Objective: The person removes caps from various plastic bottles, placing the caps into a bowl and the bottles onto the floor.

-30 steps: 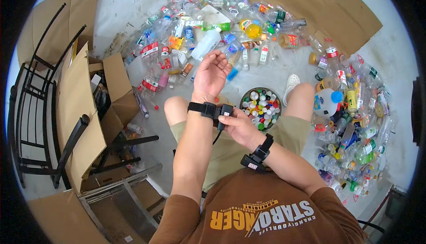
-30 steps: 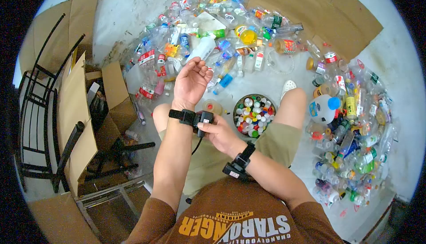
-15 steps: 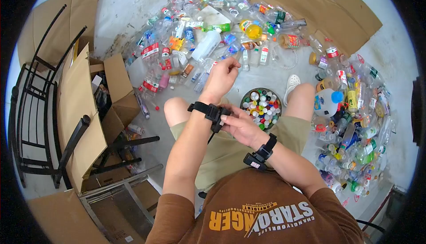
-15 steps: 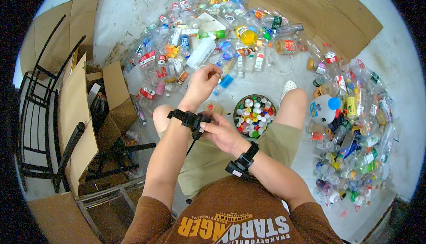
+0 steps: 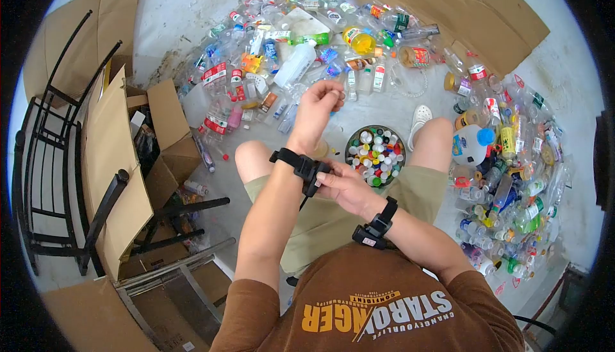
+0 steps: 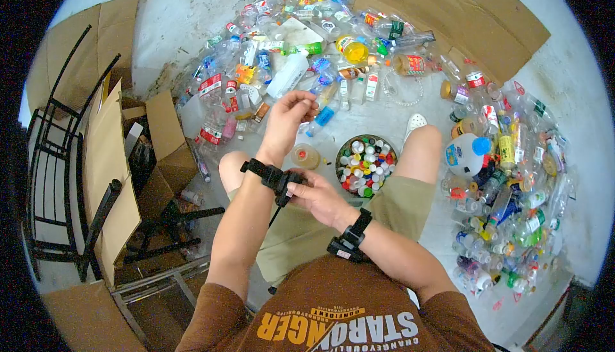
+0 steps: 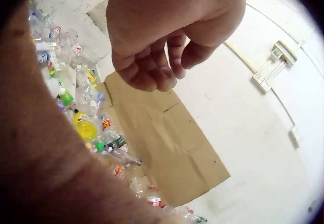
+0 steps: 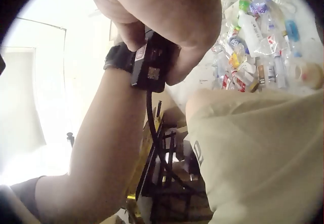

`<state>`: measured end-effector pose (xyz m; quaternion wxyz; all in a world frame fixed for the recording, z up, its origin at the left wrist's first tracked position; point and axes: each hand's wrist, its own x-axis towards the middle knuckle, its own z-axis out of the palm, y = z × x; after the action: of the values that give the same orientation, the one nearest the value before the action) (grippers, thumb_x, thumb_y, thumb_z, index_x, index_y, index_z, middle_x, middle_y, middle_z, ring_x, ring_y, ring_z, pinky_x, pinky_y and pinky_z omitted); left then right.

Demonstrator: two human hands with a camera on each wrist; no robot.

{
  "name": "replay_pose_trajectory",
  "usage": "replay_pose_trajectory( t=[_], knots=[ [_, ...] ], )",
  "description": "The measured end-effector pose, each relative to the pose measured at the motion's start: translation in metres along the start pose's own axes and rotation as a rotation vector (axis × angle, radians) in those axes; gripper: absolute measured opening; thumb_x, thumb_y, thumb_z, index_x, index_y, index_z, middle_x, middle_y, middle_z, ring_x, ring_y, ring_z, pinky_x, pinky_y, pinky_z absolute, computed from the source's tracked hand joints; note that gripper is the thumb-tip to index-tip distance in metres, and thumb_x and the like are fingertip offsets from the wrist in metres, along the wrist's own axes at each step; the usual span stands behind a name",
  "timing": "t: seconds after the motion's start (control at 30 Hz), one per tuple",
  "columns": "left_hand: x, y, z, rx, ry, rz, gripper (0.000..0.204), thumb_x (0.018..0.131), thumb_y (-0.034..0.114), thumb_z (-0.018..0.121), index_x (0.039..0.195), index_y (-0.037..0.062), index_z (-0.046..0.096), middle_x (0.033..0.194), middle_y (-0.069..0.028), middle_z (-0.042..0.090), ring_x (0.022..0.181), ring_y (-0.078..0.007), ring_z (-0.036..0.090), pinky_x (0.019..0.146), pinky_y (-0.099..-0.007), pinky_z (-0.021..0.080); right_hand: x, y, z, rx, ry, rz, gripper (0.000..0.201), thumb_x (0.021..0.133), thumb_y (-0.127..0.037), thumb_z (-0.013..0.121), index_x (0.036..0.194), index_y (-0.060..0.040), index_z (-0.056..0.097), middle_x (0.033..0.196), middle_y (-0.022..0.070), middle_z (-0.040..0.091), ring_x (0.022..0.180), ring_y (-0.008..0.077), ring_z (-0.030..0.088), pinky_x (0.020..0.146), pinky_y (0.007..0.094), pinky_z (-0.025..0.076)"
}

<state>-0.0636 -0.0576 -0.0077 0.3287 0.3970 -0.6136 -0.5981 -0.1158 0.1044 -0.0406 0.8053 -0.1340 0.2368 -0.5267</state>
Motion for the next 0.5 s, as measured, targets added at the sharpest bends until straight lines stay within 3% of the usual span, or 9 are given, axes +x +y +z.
replay_pose_trajectory(
  t=[0.07,0.17,0.27,0.37,0.5],
  knots=[
    [-0.003,-0.004,-0.003,-0.404,0.002,-0.130,0.016,0.093,0.011,0.053,0.101,0.0003,0.061,0.091,-0.0055,0.065,0.080,-0.0129,0.060,0.074,-0.0276,0.049,0.004,-0.002,-0.008,-0.055,0.017,-0.002,0.042,0.091,-0.014,0.062,0.127,-0.0019,0.045,0.115,0.0050,0.055,0.108,0.0172,0.056,0.096,0.0375,0.046],
    [-0.005,-0.007,-0.004,-0.334,-0.016,-0.176,0.017,0.093,0.011,0.052,0.104,0.0021,0.061,0.090,-0.0049,0.064,0.079,-0.0108,0.058,0.073,-0.0263,0.048,0.005,-0.004,-0.008,-0.098,-0.018,0.038,0.043,0.091,-0.013,0.062,0.129,-0.0017,0.043,0.114,0.0057,0.055,0.107,0.0179,0.056,0.096,0.0373,0.047],
    [-0.005,-0.011,-0.004,0.033,-0.088,-0.106,0.017,0.093,0.011,0.052,0.105,0.0026,0.061,0.089,-0.0039,0.064,0.078,-0.0096,0.057,0.072,-0.0256,0.047,0.007,-0.003,-0.010,-0.091,-0.023,0.054,0.044,0.092,-0.013,0.061,0.130,-0.0028,0.041,0.114,0.0075,0.056,0.107,0.0187,0.057,0.096,0.0372,0.047],
    [-0.006,-0.010,-0.010,0.058,-0.042,-0.101,0.017,0.092,0.012,0.053,0.101,0.0009,0.062,0.088,-0.0046,0.064,0.077,-0.0094,0.056,0.070,-0.0254,0.047,0.004,-0.012,-0.015,-0.163,-0.010,0.095,0.048,0.091,-0.016,0.062,0.131,-0.0004,0.040,0.124,0.0128,0.053,0.117,0.0228,0.053,0.100,0.0411,0.045],
    [-0.009,-0.005,-0.029,0.603,-0.031,0.069,0.019,0.088,0.011,0.055,0.101,-0.0008,0.062,0.090,-0.0118,0.065,0.083,-0.0218,0.062,0.075,-0.0312,0.049,-0.006,-0.033,-0.038,-0.137,0.120,0.071,0.043,0.093,-0.019,0.060,0.130,-0.0037,0.042,0.124,0.0147,0.055,0.110,0.0246,0.058,0.095,0.0383,0.047]
  ],
)
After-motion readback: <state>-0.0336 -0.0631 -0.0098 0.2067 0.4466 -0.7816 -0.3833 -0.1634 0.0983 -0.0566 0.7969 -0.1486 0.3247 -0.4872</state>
